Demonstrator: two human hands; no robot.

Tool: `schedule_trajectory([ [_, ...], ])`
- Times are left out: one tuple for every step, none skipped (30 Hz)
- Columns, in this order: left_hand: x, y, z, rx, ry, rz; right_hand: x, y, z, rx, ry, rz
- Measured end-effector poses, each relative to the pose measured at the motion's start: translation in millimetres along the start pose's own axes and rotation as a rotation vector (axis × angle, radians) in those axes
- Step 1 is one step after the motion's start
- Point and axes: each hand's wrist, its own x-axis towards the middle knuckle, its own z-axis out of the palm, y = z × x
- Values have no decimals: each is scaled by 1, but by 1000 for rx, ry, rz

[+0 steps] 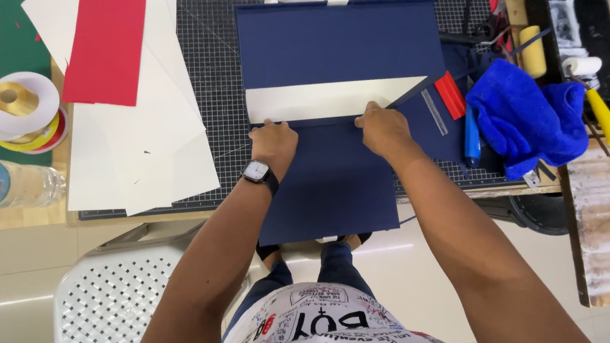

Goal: Lining the interior of a blue box with white paper by aligning and smoothing it with hands.

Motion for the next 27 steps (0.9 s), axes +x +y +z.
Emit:
schedule_trajectory([
  [1,-2,-2,0,6,1,1,1,0,-1,6,1],
  [-1,-3,-3,36,10,35,1,2,1,-2,7,-16],
  [-3,-4,-4,73,14,70,1,4,2,-2,8,-32],
  [1,-5,7,70,16,69,6,7,8,-5,8,-32],
  [6,-6,18,83,28,69,11,11,13,-4,-2,-20],
  [12,-9,28,95,41,63,18,14,18,-5,-12,-14],
  [10,-8,25,92,44,56,22,18,23,-10,-9,-19],
  [8,-8,22,106,83,59,26,23,30,-16,3,-42],
  [6,-8,19,120,122,62,30,28,36,-23,14,-65],
  [7,-7,17,116,124,56,20,22,25,-28,15,-69],
  [7,-7,16,108,131,43,9,16,14,-46,5,-98],
  [5,-6,16,98,135,29,-1,10,4,-66,-7,-127],
  [6,-5,18,93,134,21,3,13,7,-73,-9,-133],
  [8,-6,20,76,130,36,8,15,9,-90,-19,-147],
  [10,-6,21,59,126,51,14,18,11,-108,-29,-160],
  [11,-8,23,57,128,41,15,19,12,-114,-28,-169],
  [12,-9,26,62,134,41,17,19,13,-76,-33,-125],
  [12,-9,28,68,138,46,18,21,15,-37,-40,-77],
  [14,-8,30,66,138,41,22,23,17,-40,-41,-81],
  [14,-6,31,61,140,36,26,25,19,-34,-42,-82],
  [15,-5,33,57,142,31,30,28,21,-28,-43,-83],
  [14,-3,32,54,138,27,30,28,22,-31,-47,-85],
  [12,-1,32,61,146,13,31,28,23,-56,-41,-96],
  [12,0,30,71,156,-1,32,27,24,-79,-33,-107],
  [13,1,30,72,154,-4,37,29,27,-80,-35,-109],
  [13,2,30,71,145,-16,40,31,30,-71,-36,-97],
  [13,2,30,70,135,-29,43,33,34,-62,-37,-85],
])
